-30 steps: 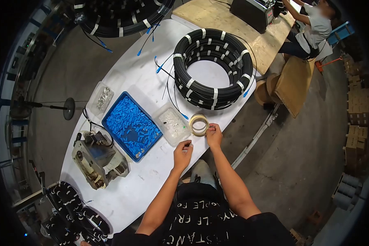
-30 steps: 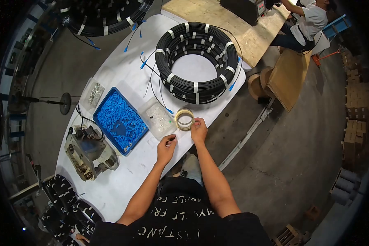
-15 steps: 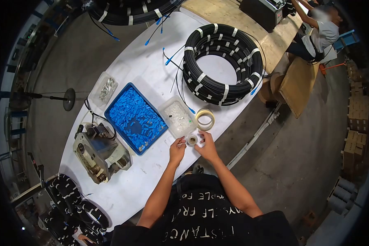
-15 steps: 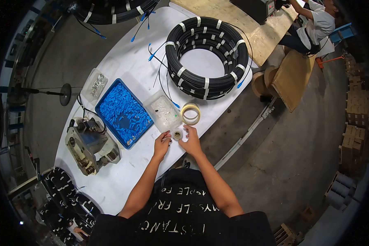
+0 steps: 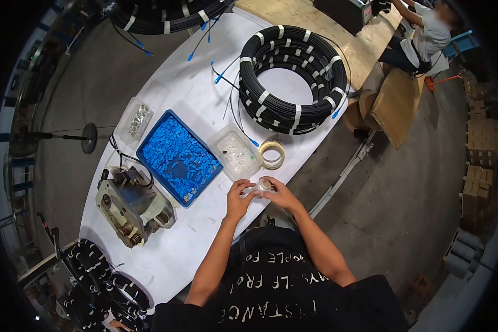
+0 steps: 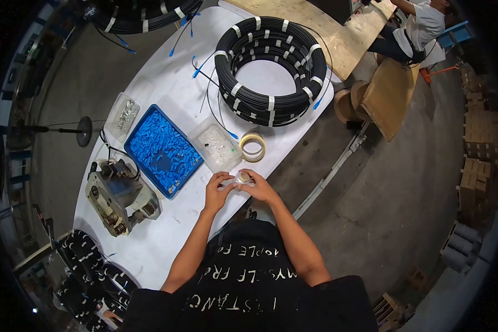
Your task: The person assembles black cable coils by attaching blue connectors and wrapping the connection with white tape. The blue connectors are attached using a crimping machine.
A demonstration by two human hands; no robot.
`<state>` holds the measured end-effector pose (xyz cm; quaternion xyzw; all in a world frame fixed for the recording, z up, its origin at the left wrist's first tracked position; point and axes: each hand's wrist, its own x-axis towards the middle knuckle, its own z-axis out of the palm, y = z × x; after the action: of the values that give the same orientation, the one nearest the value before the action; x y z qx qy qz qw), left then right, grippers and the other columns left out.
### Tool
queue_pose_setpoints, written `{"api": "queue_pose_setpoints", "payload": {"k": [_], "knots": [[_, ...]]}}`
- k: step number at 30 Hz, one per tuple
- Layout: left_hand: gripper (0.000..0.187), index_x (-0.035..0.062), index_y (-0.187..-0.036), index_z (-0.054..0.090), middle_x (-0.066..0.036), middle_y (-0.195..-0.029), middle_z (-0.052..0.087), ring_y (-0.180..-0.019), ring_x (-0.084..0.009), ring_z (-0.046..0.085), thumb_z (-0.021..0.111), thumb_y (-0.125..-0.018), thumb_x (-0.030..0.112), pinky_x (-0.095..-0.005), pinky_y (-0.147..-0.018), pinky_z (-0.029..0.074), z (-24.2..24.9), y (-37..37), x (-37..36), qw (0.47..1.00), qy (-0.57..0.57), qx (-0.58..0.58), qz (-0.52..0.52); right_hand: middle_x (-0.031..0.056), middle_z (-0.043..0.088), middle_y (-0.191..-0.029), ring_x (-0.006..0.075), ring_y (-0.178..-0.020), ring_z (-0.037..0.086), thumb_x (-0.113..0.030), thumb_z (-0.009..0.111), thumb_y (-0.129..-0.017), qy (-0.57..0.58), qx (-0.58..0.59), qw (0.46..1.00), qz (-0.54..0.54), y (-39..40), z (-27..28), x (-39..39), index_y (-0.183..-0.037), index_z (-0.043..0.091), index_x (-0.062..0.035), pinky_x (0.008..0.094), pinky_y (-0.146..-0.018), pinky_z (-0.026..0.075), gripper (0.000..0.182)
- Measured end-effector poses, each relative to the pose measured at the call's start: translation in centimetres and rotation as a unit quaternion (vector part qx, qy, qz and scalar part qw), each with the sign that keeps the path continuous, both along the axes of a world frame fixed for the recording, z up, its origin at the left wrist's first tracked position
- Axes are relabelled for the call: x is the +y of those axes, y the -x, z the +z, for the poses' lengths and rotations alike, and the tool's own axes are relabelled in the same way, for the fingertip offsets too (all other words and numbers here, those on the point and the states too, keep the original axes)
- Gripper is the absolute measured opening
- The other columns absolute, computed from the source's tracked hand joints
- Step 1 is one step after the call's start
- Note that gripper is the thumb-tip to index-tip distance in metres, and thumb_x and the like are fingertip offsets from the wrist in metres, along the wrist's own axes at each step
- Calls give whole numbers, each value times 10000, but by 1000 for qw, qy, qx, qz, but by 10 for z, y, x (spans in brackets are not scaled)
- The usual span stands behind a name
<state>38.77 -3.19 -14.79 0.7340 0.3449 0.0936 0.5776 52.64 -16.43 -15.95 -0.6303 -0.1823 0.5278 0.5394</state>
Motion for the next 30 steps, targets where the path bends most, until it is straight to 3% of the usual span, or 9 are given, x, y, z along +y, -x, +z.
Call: {"api": "queue_pose_setpoints", "payload": {"k": [2, 4, 14, 17, 19, 21, 24, 28, 30], "knots": [[298, 106, -1109, 707, -58, -1155, 635, -959, -141, 633, 759, -815, 113, -262, -761, 495, 10, -5, -2, 1000, -5, -25, -17, 87, 585, -1216, 175, -1061, 591, -158, 752, -825, 14, 130, 991, -7, -4, 6, -7, -1356, 486, -60, 326, -835, 528, 602], [233, 68, -1045, 704, -47, -1101, 670, -965, -126, 629, 760, -824, 117, -275, -797, 504, 25, -15, -3, 989, 145, 3, -11, 95, 590, -1210, 165, -1037, 595, -185, 757, -836, 17, 225, 973, -59, -4, 28, -8, -1368, 475, -72, 306, -789, 533, 613], [199, 6, -973, 685, -54, -925, 709, -833, -110, 641, 757, -837, 132, -276, -771, 517, 26, -41, -4, 980, 191, 23, -50, 80, 583, -1172, 141, -939, 602, -175, 763, -835, 61, 121, 989, -61, -26, 26, -30, -1340, 479, -62, 274, -756, 519, 590], [201, 32, -987, 682, -79, -966, 694, -886, -185, 645, 752, -818, 117, -313, -773, 504, 36, -49, 1, 996, 46, 66, -28, 97, 583, -1147, 203, -966, 617, -106, 745, -766, 65, -122, 981, -139, -34, 12, -30, -1250, 495, -32, 325, -833, 505, 550], [241, 68, -1013, 677, -117, -1031, 662, -976, -275, 613, 742, -785, 113, -377, -858, 457, 34, -50, 7, 961, -276, -18, 21, 123, 585, -1146, 252, -1009, 610, -89, 737, -743, 96, -232, 953, -167, -45, 9, -24, -1242, 495, -30, 350, -867, 494, 558], [265, 75, -1025, 672, -134, -1057, 645, -1008, -300, 590, 738, -771, 115, -403, -905, 422, 38, -49, 14, 954, -301, 17, -5, 194, 577, -1167, 371, -1123, 562, -24, 686, -713, 124, -328, 910, -221, -55, 10, -15, -1237, 496, -33, 408, -953, 458, 558], [304, 97, -1056, 682, -124, -1059, 652, -1032, -295, 575, 737, -766, 172, -446, -956, 365, 25, -45, 22, 936, -340, 77, -40, 164, 618, -1117, 302, -1005, 625, -47, 680, -739, 113, -391, 882, -240, -72, -6, -3, -1249, 508, -68, 352, -855, 503, 538], [200, 116, -1004, 731, -102, -935, 688, -931, -301, 630, 699, -819, 186, -440, -835, 440, 15, -43, 35, 927, -321, 171, -92, 159, 611, -1178, 308, -1052, 625, -25, 693, -753, 104, -400, 890, -192, -85, -17, 8, -1287, 495, -81, 359, -854, 508, 572], [164, 119, -974, 747, -99, -889, 694, -878, -307, 650, 683, -839, 188, -436, -783, 468, 12, -45, 41, 931, -305, 185, -76, 199, 566, -1256, 387, -1188, 535, 35, 697, -719, 98, -366, 906, -186, -86, -17, 13, -1272, 492, -44, 410, -1013, 434, 596]]}}
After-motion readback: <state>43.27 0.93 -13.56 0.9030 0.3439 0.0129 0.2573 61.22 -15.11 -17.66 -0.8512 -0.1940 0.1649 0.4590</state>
